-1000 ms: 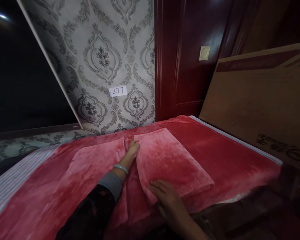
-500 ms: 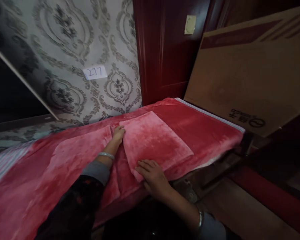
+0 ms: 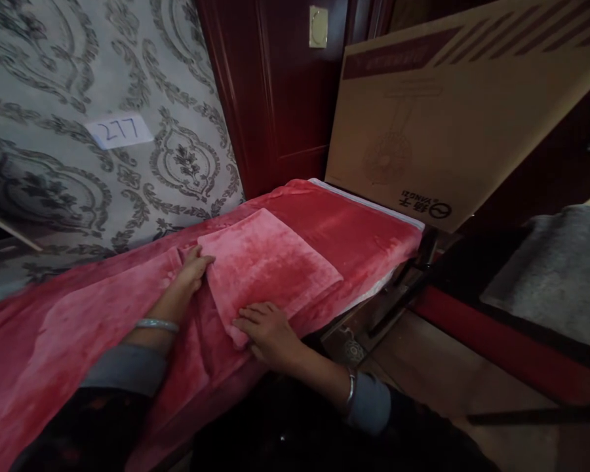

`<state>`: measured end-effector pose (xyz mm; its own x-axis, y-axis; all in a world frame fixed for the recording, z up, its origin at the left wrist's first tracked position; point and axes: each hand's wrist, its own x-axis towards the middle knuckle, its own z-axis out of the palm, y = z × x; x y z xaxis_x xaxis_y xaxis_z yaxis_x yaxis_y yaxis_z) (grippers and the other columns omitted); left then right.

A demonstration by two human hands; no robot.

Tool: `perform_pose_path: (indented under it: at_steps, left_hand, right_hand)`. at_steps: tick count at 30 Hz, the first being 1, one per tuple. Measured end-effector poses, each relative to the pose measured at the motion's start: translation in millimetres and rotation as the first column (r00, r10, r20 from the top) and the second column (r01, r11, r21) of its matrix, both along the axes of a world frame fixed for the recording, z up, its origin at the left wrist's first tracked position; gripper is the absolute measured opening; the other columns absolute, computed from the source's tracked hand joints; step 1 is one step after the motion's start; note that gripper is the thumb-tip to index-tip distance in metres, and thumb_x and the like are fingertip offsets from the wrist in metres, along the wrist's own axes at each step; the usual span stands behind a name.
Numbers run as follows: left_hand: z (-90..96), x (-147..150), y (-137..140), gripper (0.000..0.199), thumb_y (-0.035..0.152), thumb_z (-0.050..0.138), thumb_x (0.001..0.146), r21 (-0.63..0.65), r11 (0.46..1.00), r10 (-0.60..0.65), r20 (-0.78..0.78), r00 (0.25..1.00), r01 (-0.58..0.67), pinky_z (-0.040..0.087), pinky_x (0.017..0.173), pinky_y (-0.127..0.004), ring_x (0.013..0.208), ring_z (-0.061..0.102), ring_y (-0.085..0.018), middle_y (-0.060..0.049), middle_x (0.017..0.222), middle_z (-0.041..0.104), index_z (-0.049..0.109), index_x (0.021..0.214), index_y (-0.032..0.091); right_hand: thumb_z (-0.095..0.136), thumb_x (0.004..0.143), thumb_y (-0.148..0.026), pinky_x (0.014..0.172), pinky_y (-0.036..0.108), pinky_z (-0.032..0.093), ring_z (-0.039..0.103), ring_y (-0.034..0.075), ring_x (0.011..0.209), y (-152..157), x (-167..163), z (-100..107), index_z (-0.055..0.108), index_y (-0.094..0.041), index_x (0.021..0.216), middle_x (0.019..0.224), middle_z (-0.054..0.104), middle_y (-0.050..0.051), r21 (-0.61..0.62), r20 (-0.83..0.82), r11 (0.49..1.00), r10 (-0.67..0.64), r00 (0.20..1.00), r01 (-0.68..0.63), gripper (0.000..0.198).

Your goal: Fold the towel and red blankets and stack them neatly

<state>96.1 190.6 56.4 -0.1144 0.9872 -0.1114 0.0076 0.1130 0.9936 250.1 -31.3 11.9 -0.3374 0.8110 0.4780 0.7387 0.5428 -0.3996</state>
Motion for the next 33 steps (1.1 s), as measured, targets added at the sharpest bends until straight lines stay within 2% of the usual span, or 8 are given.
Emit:
perform_pose_path:
  at_steps: [8,14,16,18,21,24,28,33]
  left_hand:
    - [14.4,1,-72,0.097,0.010,0.070,0.070,-0.112,0.980,-0.175,-0.084,0.981,0.165,0.051,0.048,-0.022,0.054,0.059,-0.012,-0.005,0.095,0.070,0.028,0.156,0.024]
    - [7.5,-5,-131,0.115,0.018,0.078,0.068,-0.154,0.939,-0.316,-0.038,0.948,0.307,0.054,0.050,-0.025,0.071,0.066,-0.017,-0.012,0.128,0.065,0.013,0.161,0.029]
    - [2.9,-4,-145,0.117,0.021,0.079,0.068,-0.146,0.924,-0.363,-0.034,0.931,0.355,0.057,0.057,-0.027,0.081,0.068,-0.020,-0.012,0.135,0.061,0.010,0.162,0.030]
    - [0.1,-2,-156,0.115,0.022,0.079,0.068,-0.116,0.910,-0.404,-0.048,0.913,0.397,0.060,0.074,-0.032,0.099,0.067,-0.024,-0.012,0.142,0.057,0.012,0.162,0.028]
    - [0.4,2,-164,0.099,0.012,0.071,0.067,-0.047,0.905,-0.425,-0.169,0.889,0.424,0.051,0.104,-0.037,0.128,0.055,-0.028,-0.008,0.151,0.051,0.032,0.157,0.022]
    - [3.0,4,-168,0.085,0.002,0.058,0.063,0.010,0.911,-0.390,-0.310,0.867,0.412,0.041,0.114,-0.036,0.137,0.048,-0.026,-0.005,0.153,0.049,0.050,0.146,0.020]
    - [5.6,1,-170,0.081,0.005,0.058,0.067,-0.091,0.905,-0.424,-0.272,0.864,0.416,0.048,0.102,-0.035,0.120,0.058,-0.025,-0.007,0.141,0.059,0.050,0.146,0.019]
    - [11.4,-8,-169,0.082,0.015,0.070,0.070,-0.175,0.888,-0.447,-0.103,0.889,0.426,0.051,0.070,-0.027,0.082,0.063,-0.018,-0.004,0.104,0.068,0.046,0.148,0.020]
  right_hand:
    - [0.060,0.079,-0.007,0.109,0.045,0.038,0.053,0.025,0.125,-5,6,-2,0.064,-0.017,0.130,0.134,0.064,0.011,-0.010,-0.074,1.000,-0.014,0.997,0.013,0.053]
    - [0.059,0.071,-0.006,0.118,0.056,0.024,0.045,0.031,0.135,-12,27,-9,0.056,-0.013,0.141,0.145,0.056,0.014,0.035,0.001,0.994,-0.101,0.995,0.101,0.070]
    - [0.058,0.070,-0.006,0.118,0.058,0.022,0.044,0.032,0.136,-11,39,-11,0.056,-0.012,0.141,0.146,0.055,0.015,0.045,0.038,0.990,-0.136,0.990,0.134,0.071]
    - [0.057,0.069,-0.006,0.118,0.060,0.023,0.045,0.033,0.135,-9,51,-11,0.058,-0.012,0.139,0.145,0.056,0.016,0.057,0.063,0.983,-0.175,0.983,0.172,0.071]
    - [0.056,0.070,-0.006,0.115,0.061,0.029,0.048,0.034,0.132,-6,67,-11,0.063,-0.013,0.134,0.142,0.058,0.016,0.088,0.076,0.972,-0.226,0.971,0.219,0.065]
    - [0.053,0.075,-0.005,0.110,0.055,0.040,0.054,0.031,0.126,-7,77,-16,0.069,-0.015,0.125,0.134,0.064,0.014,0.119,0.056,0.973,-0.206,0.977,0.198,0.054]
    - [0.053,0.080,-0.006,0.106,0.054,0.046,0.055,0.031,0.126,-14,83,-20,0.069,-0.015,0.126,0.131,0.066,0.014,0.120,0.051,0.988,-0.107,0.993,0.100,0.050]
    - [0.062,0.094,-0.033,0.099,0.049,0.052,0.064,0.029,0.112,-14,88,7,0.071,-0.020,0.120,0.118,0.072,0.012,0.060,-0.052,0.998,-0.002,0.999,0.005,0.031]
